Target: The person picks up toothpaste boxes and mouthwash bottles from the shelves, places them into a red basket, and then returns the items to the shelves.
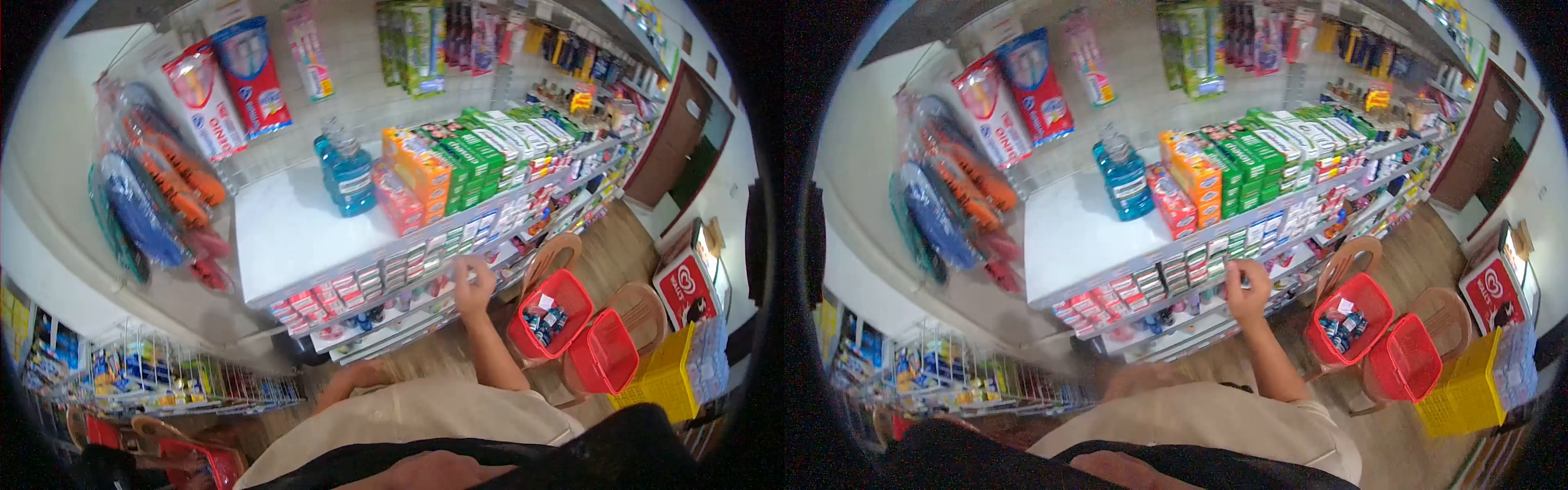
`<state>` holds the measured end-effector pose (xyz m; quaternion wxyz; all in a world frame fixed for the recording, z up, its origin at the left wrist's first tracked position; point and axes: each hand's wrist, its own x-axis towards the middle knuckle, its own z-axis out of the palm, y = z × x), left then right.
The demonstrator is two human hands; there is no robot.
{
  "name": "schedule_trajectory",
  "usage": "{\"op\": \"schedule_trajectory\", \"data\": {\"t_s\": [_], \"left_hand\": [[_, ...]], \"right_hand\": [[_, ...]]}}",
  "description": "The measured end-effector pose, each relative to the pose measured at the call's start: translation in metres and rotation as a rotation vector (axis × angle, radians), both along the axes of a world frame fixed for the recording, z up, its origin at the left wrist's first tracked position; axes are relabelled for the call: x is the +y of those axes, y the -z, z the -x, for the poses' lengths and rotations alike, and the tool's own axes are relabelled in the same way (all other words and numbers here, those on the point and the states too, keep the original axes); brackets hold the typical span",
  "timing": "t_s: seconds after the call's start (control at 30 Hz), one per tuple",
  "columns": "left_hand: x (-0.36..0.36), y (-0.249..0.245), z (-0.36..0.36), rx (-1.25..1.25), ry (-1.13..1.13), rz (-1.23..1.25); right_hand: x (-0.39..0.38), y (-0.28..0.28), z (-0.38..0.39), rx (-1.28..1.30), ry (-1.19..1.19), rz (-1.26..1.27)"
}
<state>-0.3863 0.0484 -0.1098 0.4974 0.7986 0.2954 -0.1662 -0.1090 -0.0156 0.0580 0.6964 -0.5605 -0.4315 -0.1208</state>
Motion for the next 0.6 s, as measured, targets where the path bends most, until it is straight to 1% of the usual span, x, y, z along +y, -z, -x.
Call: {"op": "schedule_trajectory", "data": {"t_s": [0.03,0.1,0.13,0.2,0.27,0.3,0.33,0.4,0.43,0.47,0.5,0.53,0.57,0.6], "left_hand": [[-0.003,-0.007,-0.008,0.014,0.021,-0.012],[-0.003,-0.021,-0.026,0.008,0.044,-0.03],[-0.002,-0.027,-0.039,-0.004,0.046,-0.038],[0.005,-0.022,-0.06,-0.062,0.049,-0.017],[0.004,-0.027,-0.085,-0.255,0.039,-0.085],[0.002,-0.047,-0.101,-0.361,0.048,-0.127],[-0.001,-0.064,-0.118,-0.366,0.044,-0.123],[-0.012,-0.096,-0.152,-0.578,-0.117,-0.053],[-0.019,-0.117,-0.169,-0.663,-0.195,-0.067],[-0.023,-0.141,-0.183,-0.662,-0.223,-0.06],[-0.024,-0.165,-0.196,-0.777,-0.266,-0.115],[-0.023,-0.178,-0.207,-0.89,-0.316,-0.182],[-0.021,-0.178,-0.212,-0.888,-0.364,-0.196],[-0.018,-0.177,-0.213,-1.059,-0.494,-0.335]], "right_hand": [[-0.006,0.002,-0.021,-0.003,0.021,-0.01],[-0.014,0.0,-0.056,0.107,-0.014,-0.082],[-0.019,0.001,-0.072,0.099,-0.002,-0.089],[-0.036,-0.024,-0.09,0.072,0.15,-0.017],[-0.04,-0.028,-0.119,0.098,0.153,-0.037],[-0.044,-0.024,-0.139,0.067,0.15,-0.011],[-0.045,-0.02,-0.159,0.036,0.144,0.015],[-0.046,-0.02,-0.192,0.034,0.109,-0.003],[-0.049,-0.024,-0.205,0.117,0.084,-0.006],[-0.051,-0.028,-0.216,0.2,0.053,-0.007],[-0.051,-0.034,-0.225,0.206,0.018,-0.038],[-0.051,-0.037,-0.236,0.203,-0.023,-0.022],[-0.052,-0.037,-0.249,0.187,-0.053,-0.057],[-0.051,-0.041,-0.255,0.175,-0.086,-0.093]]}}
